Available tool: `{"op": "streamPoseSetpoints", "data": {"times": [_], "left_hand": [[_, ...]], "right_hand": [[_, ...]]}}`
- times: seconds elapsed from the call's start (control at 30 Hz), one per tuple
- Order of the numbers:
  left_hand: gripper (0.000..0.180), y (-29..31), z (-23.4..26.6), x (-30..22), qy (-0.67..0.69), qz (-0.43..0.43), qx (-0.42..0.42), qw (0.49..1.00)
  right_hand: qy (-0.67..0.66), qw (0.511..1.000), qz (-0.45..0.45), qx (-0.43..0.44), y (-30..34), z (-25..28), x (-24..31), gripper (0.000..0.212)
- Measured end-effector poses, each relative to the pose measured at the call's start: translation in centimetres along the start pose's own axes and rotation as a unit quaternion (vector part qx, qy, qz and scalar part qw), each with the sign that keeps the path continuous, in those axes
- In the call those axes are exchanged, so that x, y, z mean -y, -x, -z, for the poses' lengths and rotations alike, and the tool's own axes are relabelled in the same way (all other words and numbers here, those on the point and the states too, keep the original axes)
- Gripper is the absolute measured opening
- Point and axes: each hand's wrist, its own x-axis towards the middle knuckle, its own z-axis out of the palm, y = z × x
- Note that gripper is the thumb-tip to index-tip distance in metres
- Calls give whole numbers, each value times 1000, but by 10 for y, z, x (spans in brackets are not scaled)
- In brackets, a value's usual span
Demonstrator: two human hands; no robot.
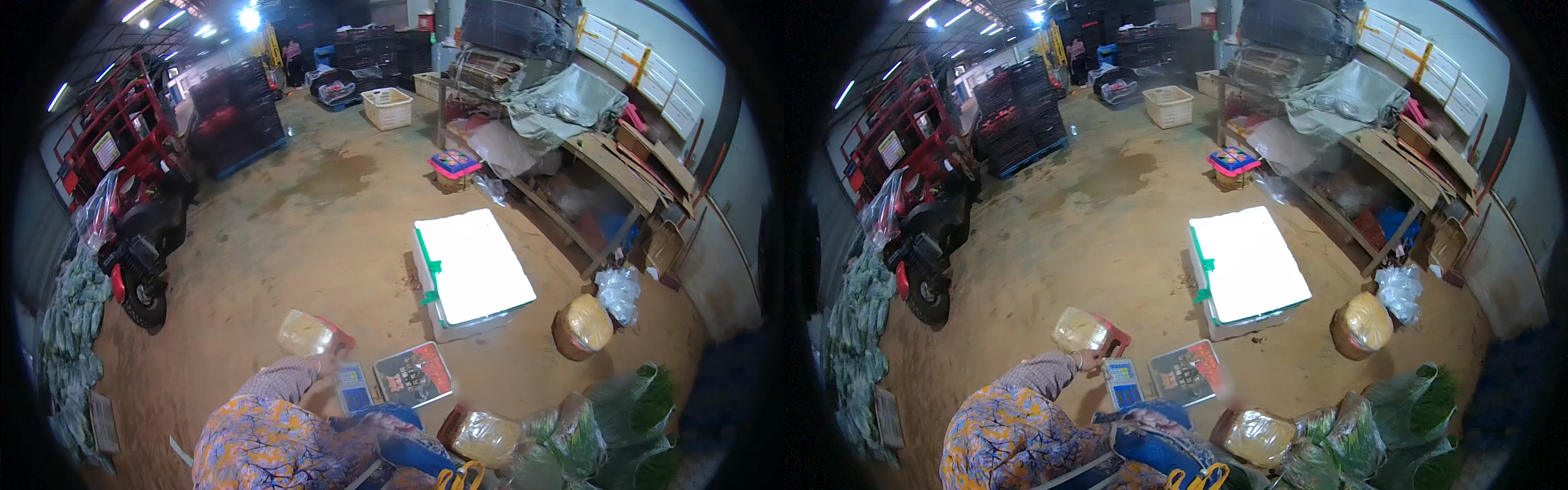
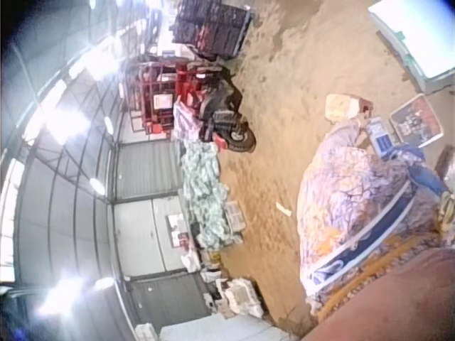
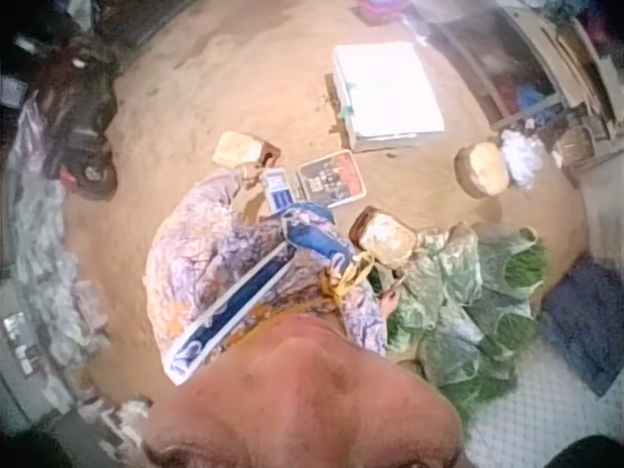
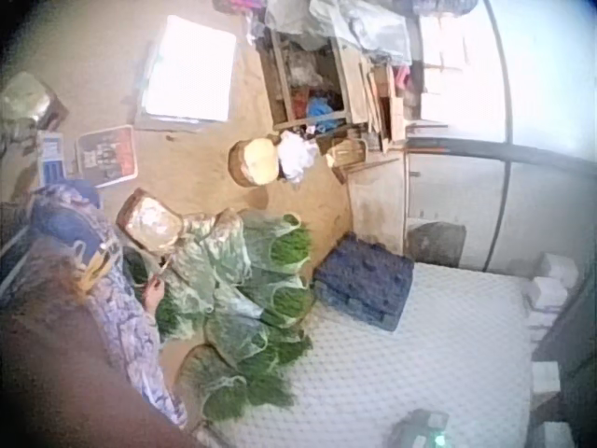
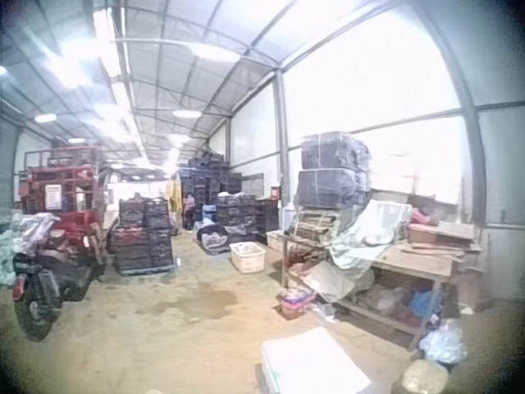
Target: The person uses scissors to cut the plastic bags around bunches of wheatgrass and pulls the bags off the grass.
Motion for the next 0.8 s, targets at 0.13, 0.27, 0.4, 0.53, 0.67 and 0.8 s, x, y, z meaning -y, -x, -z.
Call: {"op": "streamPoseSetpoints", "data": {"times": [0.13, 0.27, 0.4, 0.53, 0.67, 0.8], "left_hand": [[49, -40, 11, -52, -159, 27, 70, 984], [47, -101, 16, -66, -242, 15, 32, 970], [41, -173, -1, -172, -252, -120, 65, 958], [44, -217, -68, -314, -328, -222, 187, 899], [32, -303, -82, -367, -373, -183, 254, 874], [25, -356, -137, -481, -325, -249, 308, 859]], "right_hand": [[-8, 994, -70, -89, -2, 5, -65, 36], [-49, 986, -114, -108, -12, -15, -64, 28], [-108, 968, -155, -168, -32, -35, -71, 21], [-166, 928, -150, -297, -54, -56, -131, 14], [-493, 823, -119, -256, -133, -49, -31, 18], [12, 943, -17, -332, -187, -15, 20, 24]]}}
